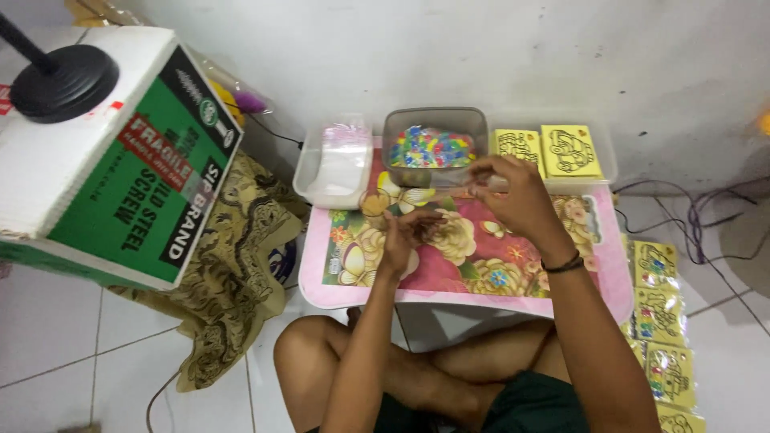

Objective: A person is sitting on the floor, manually packaging small illustrated cards into plastic bags and adding colorful beads to each bag.

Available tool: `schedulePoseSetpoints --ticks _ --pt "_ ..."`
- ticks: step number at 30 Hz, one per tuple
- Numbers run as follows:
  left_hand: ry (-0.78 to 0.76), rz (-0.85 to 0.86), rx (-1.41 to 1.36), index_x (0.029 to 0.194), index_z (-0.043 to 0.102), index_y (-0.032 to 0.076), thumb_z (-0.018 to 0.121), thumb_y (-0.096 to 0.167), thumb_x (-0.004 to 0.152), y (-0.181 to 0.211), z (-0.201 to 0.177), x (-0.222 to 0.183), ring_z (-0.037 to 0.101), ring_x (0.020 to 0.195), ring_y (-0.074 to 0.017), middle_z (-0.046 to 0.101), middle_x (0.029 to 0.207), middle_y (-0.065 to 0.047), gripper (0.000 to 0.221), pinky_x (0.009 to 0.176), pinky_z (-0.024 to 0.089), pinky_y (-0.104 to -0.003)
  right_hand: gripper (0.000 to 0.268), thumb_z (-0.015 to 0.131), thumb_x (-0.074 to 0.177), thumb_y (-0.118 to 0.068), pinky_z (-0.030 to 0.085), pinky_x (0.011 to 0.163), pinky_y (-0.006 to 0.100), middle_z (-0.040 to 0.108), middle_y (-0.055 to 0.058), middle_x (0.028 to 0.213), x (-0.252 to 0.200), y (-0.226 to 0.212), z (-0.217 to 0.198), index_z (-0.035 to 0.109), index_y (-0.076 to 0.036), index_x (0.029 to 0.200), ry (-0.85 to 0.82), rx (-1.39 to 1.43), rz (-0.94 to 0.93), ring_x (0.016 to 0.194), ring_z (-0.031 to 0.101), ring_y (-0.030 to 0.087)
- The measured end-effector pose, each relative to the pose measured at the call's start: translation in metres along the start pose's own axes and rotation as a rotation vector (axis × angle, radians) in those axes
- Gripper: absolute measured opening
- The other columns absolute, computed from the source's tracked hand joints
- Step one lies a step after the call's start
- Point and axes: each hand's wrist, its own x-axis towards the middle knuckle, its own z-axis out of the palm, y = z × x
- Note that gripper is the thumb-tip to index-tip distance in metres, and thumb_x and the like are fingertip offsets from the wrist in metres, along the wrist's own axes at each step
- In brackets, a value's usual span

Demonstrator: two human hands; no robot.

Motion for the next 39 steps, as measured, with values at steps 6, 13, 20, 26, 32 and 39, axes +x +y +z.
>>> schedulePoseSetpoints --ticks 6,13,20,26,32,39 --pt "0.065 0.125 0.229 0.114 0.074 0.003 0.029 0.055 0.106 0.026 0.017 -0.004 0.06 0.08 -0.0163 0.073 0.097 -0.012 0.069 0.071 0.048 -0.026 0.04 0.079 0.081 -0.015 0.035 0.108 0.047 0.077 -0.005 0.097 -0.041 -0.006 -0.018 0.071 -0.025 0.118 -0.06 0.016 0.162 0.11 0.066 0.023" --pt "0.009 0.181 0.235 0.115 0.073 0.001 0.036 0.054 0.104 0.005 0.006 -0.004 0.053 0.078 -0.0159 0.067 0.096 -0.014 0.065 0.07 0.045 -0.028 0.04 0.076 0.085 -0.016 0.029 0.111 0.048 0.076 -0.008 0.107 -0.052 -0.004 -0.007 0.068 -0.027 0.122 -0.084 -0.119 0.129 0.117 0.063 0.019" --pt "0.015 0.111 0.282 0.097 0.077 0.005 0.061 0.032 0.102 0.042 0.031 -0.013 0.056 0.076 -0.012 0.066 0.08 -0.001 0.032 0.071 0.047 -0.026 0.041 0.077 0.083 -0.018 0.032 0.105 0.044 0.074 -0.005 0.119 -0.057 0.011 0.041 0.069 -0.026 0.122 -0.066 -0.096 -0.068 0.124 0.06 0.019" --pt "0.095 0.057 0.283 0.093 0.077 0.002 0.069 0.018 0.099 0.028 0.023 -0.008 0.059 0.073 -0.0111 0.069 0.074 -0.004 0.019 0.07 0.05 -0.027 0.045 0.074 0.088 -0.018 0.046 0.104 0.041 0.066 0.011 0.127 -0.063 0.039 0.069 0.064 -0.01 0.131 0.241 0.529 0.23 0.122 0.061 0.025" --pt "0.074 0.006 0.285 0.092 0.078 0.003 0.071 0.018 0.097 0.032 0.025 -0.009 0.058 0.069 -0.0093 0.066 0.069 -0.002 0.018 0.068 0.051 -0.024 0.018 0.076 0.09 -0.01 0.056 0.064 0.026 0.07 0.007 0.078 -0.071 0.067 0.08 0.076 0.0 0.104 0.047 0.867 0.428 0.068 0.065 0.01" --pt "0.05 -0.001 0.402 0.092 0.08 0.008 0.08 0.02 0.09 0.043 0.036 -0.01 0.053 0.066 -0.0075 0.063 0.064 -0.001 0.013 0.062 0.045 -0.022 0.011 0.082 0.085 -0.008 0.05 0.052 0.021 0.068 0.011 0.063 -0.076 0.085 0.085 0.077 0.001 0.088 0.102 0.869 0.42 0.054 0.06 0.009"
